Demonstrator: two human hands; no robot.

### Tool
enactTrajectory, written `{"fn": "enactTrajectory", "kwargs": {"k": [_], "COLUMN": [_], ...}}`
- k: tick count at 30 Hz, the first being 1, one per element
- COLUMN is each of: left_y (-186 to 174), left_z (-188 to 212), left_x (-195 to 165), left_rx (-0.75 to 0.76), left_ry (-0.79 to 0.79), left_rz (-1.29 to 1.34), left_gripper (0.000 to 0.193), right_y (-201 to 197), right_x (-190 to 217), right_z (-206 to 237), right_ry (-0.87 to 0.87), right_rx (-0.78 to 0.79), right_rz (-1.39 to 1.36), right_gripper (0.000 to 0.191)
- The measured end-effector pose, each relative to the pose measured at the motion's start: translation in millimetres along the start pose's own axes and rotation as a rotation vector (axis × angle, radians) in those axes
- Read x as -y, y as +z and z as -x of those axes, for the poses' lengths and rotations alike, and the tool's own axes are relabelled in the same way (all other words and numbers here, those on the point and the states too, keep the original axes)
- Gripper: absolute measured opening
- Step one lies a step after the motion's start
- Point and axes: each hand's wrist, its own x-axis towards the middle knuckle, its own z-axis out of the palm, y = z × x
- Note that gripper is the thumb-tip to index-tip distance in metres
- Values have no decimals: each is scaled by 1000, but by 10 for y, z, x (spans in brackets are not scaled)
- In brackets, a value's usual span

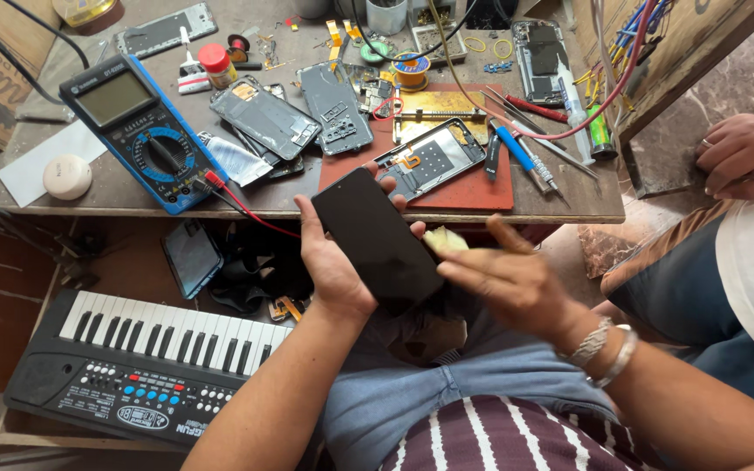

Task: The person holds a disassembled smartphone and uses a screwdriver to work on its internal components. They then power the phone on, watch the boot screen, use a blue pry tool around the phone's edge, wipe it with a cloth, and open the back cover to expose the internals.

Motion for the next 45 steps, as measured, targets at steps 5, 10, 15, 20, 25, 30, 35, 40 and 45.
{"fn": "enactTrajectory", "kwargs": {"k": [5,10,15,20,25,30,35,40,45], "left_y": [52,67,44,36,56,107,154,169,135], "left_z": [17,33,37,27,32,101,121,84,34], "left_x": [-29,10,12,15,-3,31,43,63,107], "left_rx": [-6,23,29,20,46,122,116,133,50], "left_ry": [-12,-2,-11,-9,-2,-10,6,10,0], "left_rz": [-4,-71,-73,-69,-64,-103,-153,-151,-160], "left_gripper": [88,91,93,93,94,99,100,101,106], "right_y": [-356,-511,-514,-514,-321,94,426,401,236], "right_x": [-117,-427,-777,-707,-279,98,343,413,387], "right_z": [129,34,-310,-423,-111,30,-31,-29,-129], "right_ry": [349,530,746,392,821,955,1024,1050,927], "right_rx": [-310,-483,-351,-103,-381,-22,12,-84,-243], "right_rz": [-59,20,-12,305,-505,-1230,-1421,-1322,-1103], "right_gripper": [35,23,35,61,28,37,41,36,31]}}
